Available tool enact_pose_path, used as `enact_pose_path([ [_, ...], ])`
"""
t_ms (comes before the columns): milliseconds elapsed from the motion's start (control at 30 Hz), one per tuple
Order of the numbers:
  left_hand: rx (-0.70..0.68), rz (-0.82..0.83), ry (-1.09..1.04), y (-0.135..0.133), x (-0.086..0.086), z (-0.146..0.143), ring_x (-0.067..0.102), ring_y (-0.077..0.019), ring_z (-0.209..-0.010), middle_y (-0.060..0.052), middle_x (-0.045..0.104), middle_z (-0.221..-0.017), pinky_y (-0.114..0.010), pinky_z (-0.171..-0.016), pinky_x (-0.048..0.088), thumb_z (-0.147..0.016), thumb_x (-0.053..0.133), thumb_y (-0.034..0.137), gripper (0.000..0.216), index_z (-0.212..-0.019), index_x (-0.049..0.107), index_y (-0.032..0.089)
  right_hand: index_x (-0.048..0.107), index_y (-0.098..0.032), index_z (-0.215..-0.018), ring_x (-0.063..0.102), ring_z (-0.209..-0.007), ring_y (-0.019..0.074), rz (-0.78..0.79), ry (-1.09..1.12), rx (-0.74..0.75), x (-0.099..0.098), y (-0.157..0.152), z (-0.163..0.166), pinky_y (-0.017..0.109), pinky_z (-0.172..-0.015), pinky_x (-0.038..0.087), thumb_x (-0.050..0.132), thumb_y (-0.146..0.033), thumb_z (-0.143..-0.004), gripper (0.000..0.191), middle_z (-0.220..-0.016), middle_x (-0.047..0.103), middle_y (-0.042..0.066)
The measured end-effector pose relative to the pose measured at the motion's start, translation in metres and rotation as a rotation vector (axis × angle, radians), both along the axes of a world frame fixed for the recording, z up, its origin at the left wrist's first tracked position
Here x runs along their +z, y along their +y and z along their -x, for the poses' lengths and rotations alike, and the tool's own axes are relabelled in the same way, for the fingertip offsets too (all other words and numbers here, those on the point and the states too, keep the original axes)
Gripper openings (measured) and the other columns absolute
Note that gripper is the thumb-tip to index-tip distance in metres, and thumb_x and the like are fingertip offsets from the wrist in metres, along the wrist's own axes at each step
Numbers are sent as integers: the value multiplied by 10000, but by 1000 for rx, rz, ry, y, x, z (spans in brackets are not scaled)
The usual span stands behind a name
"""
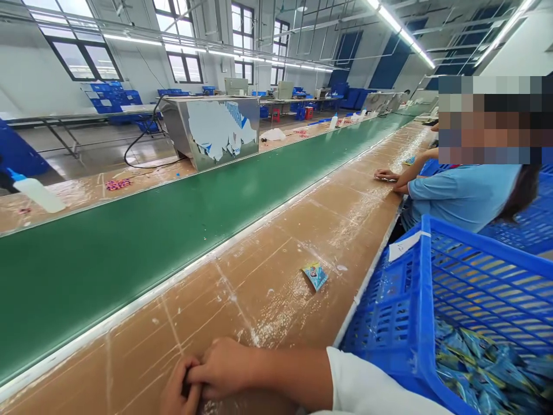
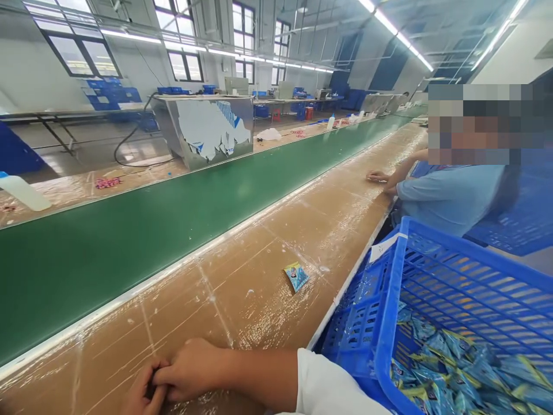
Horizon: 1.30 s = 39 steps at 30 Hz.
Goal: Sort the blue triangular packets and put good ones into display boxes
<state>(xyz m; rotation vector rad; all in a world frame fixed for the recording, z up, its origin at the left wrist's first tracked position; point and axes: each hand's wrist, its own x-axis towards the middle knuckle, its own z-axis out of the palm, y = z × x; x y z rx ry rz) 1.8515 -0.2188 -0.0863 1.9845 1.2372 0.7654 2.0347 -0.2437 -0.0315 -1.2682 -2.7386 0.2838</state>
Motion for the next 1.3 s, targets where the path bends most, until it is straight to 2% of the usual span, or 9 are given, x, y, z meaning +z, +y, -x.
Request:
enact_pose_path([
  [533, -23, -25, -32, -1, -3, -1, 674, -211, -704, -27, 711, -775, -300, -663, 571, -750, 580, 407, 213, -817, 651, 217, 581, -244, -1013, 675, -800, 172, -64, 27, 3, -6, 0, 1, 272, -671, 449, 535, -407, -882, 214, -848, 718, -5],
  [633, -25, -16, -37, -3, 0, -4, 675, -213, -717, -27, 711, -777, -306, -676, 569, -747, 578, 399, 204, -817, 647, 220, 580, -243, -1031, 679, -811, 180, -55, 14, -1, -3, 0, 1, 273, -660, 448, 525, -406, -890, 223, -871, 717, 2],
  [767, 39, -16, -83, -7, 10, -12, 642, -212, -650, -25, 683, -706, -322, -637, 555, -713, 567, 399, 192, -753, 621, 220, 588, -234, -1041, 677, -821, 193, -30, 21, -11, -4, 0, 2, 288, -676, 445, 502, -396, -903, 230, -886, 715, 19],
  [900, 36, -5, -103, -11, 19, -18, 612, -213, -671, -29, 653, -690, -326, -645, 524, -689, 529, 315, 129, -728, 597, 213, 603, -201, -1021, 668, -863, 200, 5, 67, -4, -12, 1, 5, 291, -717, 430, 521, -368, -893, 226, -926, 711, 60],
  [1033, 33, 21, -71, -18, 24, -20, 559, -191, -703, -34, 618, -725, -309, -679, 471, -676, 471, 217, 85, -722, 542, 202, 623, -183, -1029, 659, -890, 213, 113, 138, -38, -19, 0, 9, 294, -743, 424, 538, -266, -848, 217, -949, 704, 87],
  [1200, 72, 82, -17, -30, 28, -20, 522, -167, -780, -31, 597, -810, -279, -735, 423, -672, 469, 147, 115, -767, 520, 188, 629, -198, -1130, 634, -989, 223, 201, 181, -62, -29, -5, 12, 310, -841, 439, 467, -147, -801, 370, -1056, 689, 106],
  [1300, 68, 89, 16, -36, 29, -19, 510, -153, -799, -16, 589, -846, -260, -759, 420, -680, 504, 123, 147, -808, 533, 190, 625, -214, -1180, 638, -1010, 227, 196, 210, -29, -48, -5, 9, 318, -867, 458, 439, -136, -802, 428, -1112, 683, 109],
])
